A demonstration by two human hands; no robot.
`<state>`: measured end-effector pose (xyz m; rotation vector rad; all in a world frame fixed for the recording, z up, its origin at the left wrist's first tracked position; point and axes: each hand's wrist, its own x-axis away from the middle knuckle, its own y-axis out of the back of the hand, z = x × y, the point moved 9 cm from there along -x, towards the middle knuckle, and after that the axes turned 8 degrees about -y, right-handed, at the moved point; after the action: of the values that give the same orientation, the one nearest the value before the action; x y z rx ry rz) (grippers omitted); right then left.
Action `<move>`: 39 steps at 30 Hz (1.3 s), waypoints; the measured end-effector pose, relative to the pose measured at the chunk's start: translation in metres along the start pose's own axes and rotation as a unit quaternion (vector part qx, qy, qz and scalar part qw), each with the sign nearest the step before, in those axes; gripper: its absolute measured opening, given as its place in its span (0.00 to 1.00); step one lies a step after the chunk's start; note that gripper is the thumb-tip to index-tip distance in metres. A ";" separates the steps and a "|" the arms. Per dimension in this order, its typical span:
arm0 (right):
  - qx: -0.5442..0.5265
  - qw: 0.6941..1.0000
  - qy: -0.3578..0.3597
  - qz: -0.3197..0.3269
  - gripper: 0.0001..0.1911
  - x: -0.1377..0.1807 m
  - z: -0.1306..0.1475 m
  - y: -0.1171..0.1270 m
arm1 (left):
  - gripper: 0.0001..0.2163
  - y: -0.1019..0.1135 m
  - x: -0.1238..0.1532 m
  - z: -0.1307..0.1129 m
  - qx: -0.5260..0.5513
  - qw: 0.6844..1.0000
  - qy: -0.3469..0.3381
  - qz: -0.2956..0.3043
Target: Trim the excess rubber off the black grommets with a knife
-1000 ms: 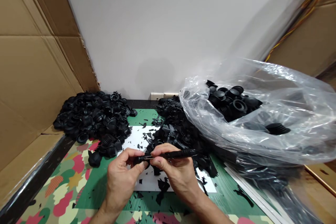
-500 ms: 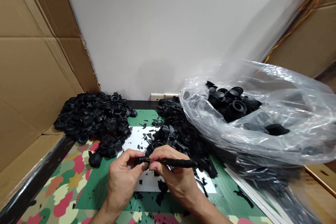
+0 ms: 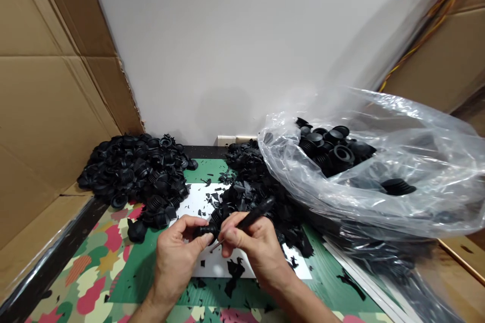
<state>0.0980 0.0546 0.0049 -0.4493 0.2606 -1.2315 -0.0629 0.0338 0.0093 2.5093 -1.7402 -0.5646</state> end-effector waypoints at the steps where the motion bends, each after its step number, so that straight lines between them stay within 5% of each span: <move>1: -0.007 1.000 -0.003 -0.011 0.11 -0.001 0.000 0.003 | 0.07 0.000 0.000 0.001 0.004 1.000 0.006 -0.002; 14: 0.131 0.979 0.147 -0.061 0.01 0.004 0.017 0.004 | 0.08 -0.003 -0.001 0.001 0.020 1.000 0.007 0.005; 20: 0.031 0.999 0.017 0.016 0.14 -0.002 0.001 -0.001 | 0.13 0.000 -0.003 0.013 0.092 0.992 0.082 -0.036; 23: 0.029 0.999 0.001 -0.019 0.21 -0.006 0.002 0.010 | 0.15 -0.003 -0.003 0.018 0.140 0.982 0.118 -0.038; 27: 0.067 0.994 -0.038 -0.083 0.19 -0.011 -0.006 0.021 | 0.14 -0.003 -0.005 0.013 0.146 0.984 0.095 -0.032; 34: 0.132 0.988 -0.065 -0.040 0.14 -0.012 -0.023 0.000 | 0.14 -0.007 -0.007 0.004 0.123 0.992 0.041 -0.002; 39: 0.066 0.993 -0.078 -0.054 0.15 -0.013 -0.024 0.003 | 0.14 -0.008 -0.009 0.004 0.131 0.991 0.025 0.011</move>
<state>0.0858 0.0630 -0.0181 -0.4457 0.0212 -1.3039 -0.0598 0.0457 0.0062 2.6407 -1.9352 -0.2834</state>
